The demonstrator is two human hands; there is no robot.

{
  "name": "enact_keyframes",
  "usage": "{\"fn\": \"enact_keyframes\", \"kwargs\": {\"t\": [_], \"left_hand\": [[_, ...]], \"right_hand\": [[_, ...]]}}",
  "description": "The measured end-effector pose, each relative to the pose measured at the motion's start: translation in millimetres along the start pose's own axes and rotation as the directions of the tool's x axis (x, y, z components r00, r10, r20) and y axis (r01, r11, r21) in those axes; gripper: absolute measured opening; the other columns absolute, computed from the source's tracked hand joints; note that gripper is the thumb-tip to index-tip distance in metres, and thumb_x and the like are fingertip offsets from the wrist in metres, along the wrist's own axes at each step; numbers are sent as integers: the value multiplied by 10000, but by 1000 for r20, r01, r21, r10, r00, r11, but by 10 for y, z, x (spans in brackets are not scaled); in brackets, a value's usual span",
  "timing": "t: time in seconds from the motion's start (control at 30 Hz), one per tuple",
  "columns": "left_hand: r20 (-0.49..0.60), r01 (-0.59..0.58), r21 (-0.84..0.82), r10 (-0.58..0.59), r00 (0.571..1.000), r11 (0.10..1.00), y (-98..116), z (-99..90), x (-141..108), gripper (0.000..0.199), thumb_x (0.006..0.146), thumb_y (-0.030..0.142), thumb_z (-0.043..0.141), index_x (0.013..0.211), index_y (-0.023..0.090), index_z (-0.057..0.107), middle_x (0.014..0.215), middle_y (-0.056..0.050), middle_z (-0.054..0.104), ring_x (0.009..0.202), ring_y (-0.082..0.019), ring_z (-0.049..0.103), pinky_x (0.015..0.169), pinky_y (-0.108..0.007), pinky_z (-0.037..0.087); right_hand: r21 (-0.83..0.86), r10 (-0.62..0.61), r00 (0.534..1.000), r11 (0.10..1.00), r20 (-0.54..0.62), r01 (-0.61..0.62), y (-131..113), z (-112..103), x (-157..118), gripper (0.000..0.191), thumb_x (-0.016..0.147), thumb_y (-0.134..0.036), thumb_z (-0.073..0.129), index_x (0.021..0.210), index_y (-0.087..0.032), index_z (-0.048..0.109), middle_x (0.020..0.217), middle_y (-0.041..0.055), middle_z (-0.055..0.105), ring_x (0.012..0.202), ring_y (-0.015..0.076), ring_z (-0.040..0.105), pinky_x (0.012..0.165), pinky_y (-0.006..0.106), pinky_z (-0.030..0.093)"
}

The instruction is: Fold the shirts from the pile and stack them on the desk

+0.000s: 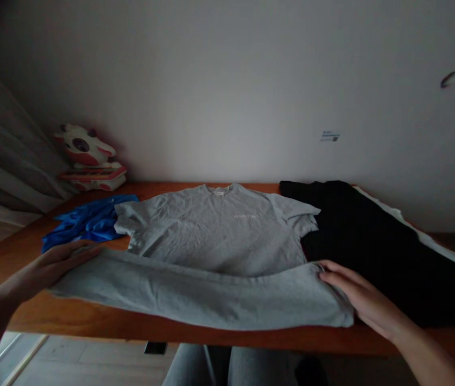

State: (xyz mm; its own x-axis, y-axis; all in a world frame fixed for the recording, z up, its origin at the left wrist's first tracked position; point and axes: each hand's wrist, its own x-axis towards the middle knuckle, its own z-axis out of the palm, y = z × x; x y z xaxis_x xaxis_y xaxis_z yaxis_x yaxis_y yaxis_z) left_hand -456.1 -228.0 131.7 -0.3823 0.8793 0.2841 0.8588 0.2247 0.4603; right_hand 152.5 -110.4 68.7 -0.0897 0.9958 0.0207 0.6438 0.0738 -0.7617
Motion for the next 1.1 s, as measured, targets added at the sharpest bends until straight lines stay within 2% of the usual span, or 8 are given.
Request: {"fn": "enact_keyframes", "kwargs": {"t": [0.2,0.3,0.43,0.57,0.73,0.83,0.97,1.1], "left_hand": [[83,17,289,-43,996,957,-215,494,91,431,956,503,450,1182,183,630,1071,-117,744,956,-305,710,848,-419,552],[77,-198,317,183,980,928,-246,704,57,497,971,523,417,1225,152,629,1247,-172,680,1137,-349,650,1006,-497,494],[183,-503,210,472,862,838,-133,947,-87,451,968,564,485,1229,246,671,1340,-112,655,1240,-313,607,1082,-484,465],[295,-567,135,514,806,812,-99,1041,-250,423,972,500,538,1339,311,629,1443,-81,603,1279,-298,596,1073,-485,484],[308,-558,126,502,808,820,-153,955,-451,466,928,515,608,1363,349,611,1458,-53,603,1273,-302,607,1071,-481,491],[271,-495,136,448,852,858,-212,913,-412,505,899,571,613,1342,327,614,1381,-59,656,1236,-298,632,1051,-446,505],[7,-194,182,196,981,964,-394,925,54,539,903,609,513,1233,201,636,1235,-148,698,1164,-327,653,1029,-459,495],[-100,244,127,-232,967,961,-574,930,688,626,817,602,556,1167,89,639,1152,-227,715,1133,-389,661,953,-449,515]], "right_hand": [[-70,23,998,997,59,-19,128,338,184,493,746,-641,567,1016,-244,680,920,108,789,894,317,761,811,399,603],[-225,-60,998,973,-36,50,196,456,165,556,782,-653,544,1126,-229,644,962,122,771,833,296,751,783,405,592],[-314,-233,967,930,-102,191,189,622,123,575,812,-619,556,1215,-214,620,1197,166,723,1081,327,712,916,430,564],[-263,-169,985,949,45,175,226,642,132,430,832,-538,533,1115,-245,672,1104,122,777,1024,310,748,888,395,583],[-314,-116,974,933,194,174,345,440,92,363,814,-478,560,1075,-282,718,1102,85,791,1024,301,752,898,376,580],[-444,-136,972,871,191,209,359,340,47,370,772,-389,588,1096,-283,730,1077,100,782,983,308,752,849,388,592],[-600,-262,956,747,128,285,91,421,98,402,764,-353,608,1138,-255,718,1090,134,734,959,344,723,804,451,588],[-503,-393,905,756,163,419,-482,825,340,315,878,-339,542,1138,-242,692,1138,114,701,1038,291,700,900,418,554]]}}
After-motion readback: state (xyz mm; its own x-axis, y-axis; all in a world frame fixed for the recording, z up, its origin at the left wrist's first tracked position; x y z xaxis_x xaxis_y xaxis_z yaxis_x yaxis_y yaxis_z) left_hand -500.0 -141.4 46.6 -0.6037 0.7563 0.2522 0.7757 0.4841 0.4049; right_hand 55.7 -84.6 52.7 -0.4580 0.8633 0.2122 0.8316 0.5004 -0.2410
